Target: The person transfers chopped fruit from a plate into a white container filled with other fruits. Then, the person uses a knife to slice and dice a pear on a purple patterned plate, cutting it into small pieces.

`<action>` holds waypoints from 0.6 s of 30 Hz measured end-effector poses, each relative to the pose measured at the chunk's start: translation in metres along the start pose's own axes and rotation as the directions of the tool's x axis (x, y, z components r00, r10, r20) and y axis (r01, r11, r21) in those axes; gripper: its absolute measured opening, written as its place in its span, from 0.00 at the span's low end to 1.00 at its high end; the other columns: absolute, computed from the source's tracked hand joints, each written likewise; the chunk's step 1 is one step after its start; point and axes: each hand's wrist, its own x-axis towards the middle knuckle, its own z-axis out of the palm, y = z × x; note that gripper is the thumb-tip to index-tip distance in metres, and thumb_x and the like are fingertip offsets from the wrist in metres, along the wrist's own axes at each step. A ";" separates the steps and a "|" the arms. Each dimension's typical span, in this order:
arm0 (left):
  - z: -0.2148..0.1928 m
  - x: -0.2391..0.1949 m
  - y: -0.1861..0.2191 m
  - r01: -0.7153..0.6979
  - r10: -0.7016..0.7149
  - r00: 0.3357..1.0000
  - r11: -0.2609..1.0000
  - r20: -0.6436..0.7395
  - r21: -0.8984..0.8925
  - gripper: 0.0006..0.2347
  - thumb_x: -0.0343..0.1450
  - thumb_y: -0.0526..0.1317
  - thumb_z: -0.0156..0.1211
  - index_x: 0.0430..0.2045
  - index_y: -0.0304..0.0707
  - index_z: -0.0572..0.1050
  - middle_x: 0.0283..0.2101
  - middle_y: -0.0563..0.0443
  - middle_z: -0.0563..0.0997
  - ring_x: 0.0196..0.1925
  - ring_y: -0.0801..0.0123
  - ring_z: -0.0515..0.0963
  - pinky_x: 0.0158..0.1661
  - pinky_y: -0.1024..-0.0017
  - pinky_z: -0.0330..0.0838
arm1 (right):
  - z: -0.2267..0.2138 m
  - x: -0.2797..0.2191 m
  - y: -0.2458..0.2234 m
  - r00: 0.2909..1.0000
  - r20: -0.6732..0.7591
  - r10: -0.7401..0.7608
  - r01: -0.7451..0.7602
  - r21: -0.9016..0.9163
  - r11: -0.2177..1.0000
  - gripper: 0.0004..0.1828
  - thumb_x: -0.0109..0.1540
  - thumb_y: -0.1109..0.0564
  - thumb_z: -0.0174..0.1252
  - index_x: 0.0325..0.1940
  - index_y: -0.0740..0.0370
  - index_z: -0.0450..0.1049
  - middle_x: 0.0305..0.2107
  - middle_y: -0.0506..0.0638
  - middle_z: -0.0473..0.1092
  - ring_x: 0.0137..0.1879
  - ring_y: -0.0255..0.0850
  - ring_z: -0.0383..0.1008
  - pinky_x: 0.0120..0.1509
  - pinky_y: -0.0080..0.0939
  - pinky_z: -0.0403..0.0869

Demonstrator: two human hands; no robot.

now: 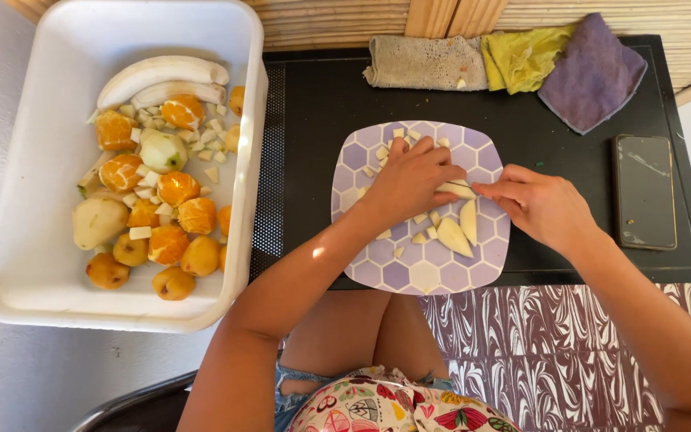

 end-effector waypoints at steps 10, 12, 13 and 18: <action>0.003 0.000 0.000 0.008 -0.005 0.997 0.999 0.074 -0.051 0.08 0.66 0.51 0.67 0.33 0.57 0.77 0.35 0.63 0.72 0.41 0.65 0.67 0.41 0.58 0.55 | -0.058 -0.014 -0.031 0.956 0.164 0.242 -0.198 -0.244 0.949 0.16 0.63 0.48 0.57 0.54 0.31 0.78 0.32 0.36 0.69 0.32 0.43 0.77 0.36 0.51 0.75; -0.001 0.000 -0.006 0.017 -0.011 0.998 0.996 0.062 -0.089 0.07 0.67 0.47 0.66 0.32 0.53 0.76 0.36 0.61 0.73 0.41 0.65 0.68 0.41 0.59 0.55 | -0.075 -0.018 -0.033 0.925 0.204 0.319 -0.235 -0.350 0.907 0.15 0.64 0.44 0.55 0.55 0.25 0.77 0.32 0.34 0.68 0.33 0.42 0.78 0.34 0.53 0.78; -0.004 0.000 -0.009 0.055 -0.031 0.990 0.983 0.139 -0.176 0.14 0.64 0.50 0.70 0.38 0.53 0.75 0.39 0.61 0.75 0.44 0.64 0.70 0.45 0.60 0.54 | -0.080 -0.022 -0.034 0.921 0.166 0.352 -0.298 -0.280 0.913 0.14 0.64 0.46 0.57 0.53 0.27 0.78 0.34 0.33 0.71 0.33 0.40 0.77 0.34 0.49 0.76; -0.031 0.001 -0.009 0.183 -0.062 0.933 0.931 0.354 -0.317 0.11 0.66 0.43 0.71 0.38 0.55 0.75 0.31 0.62 0.73 0.42 0.68 0.72 0.48 0.65 0.51 | -0.089 -0.022 -0.039 0.923 0.087 0.376 -0.383 0.093 0.919 0.20 0.66 0.55 0.54 0.63 0.47 0.75 0.47 0.43 0.77 0.29 0.41 0.70 0.35 0.42 0.68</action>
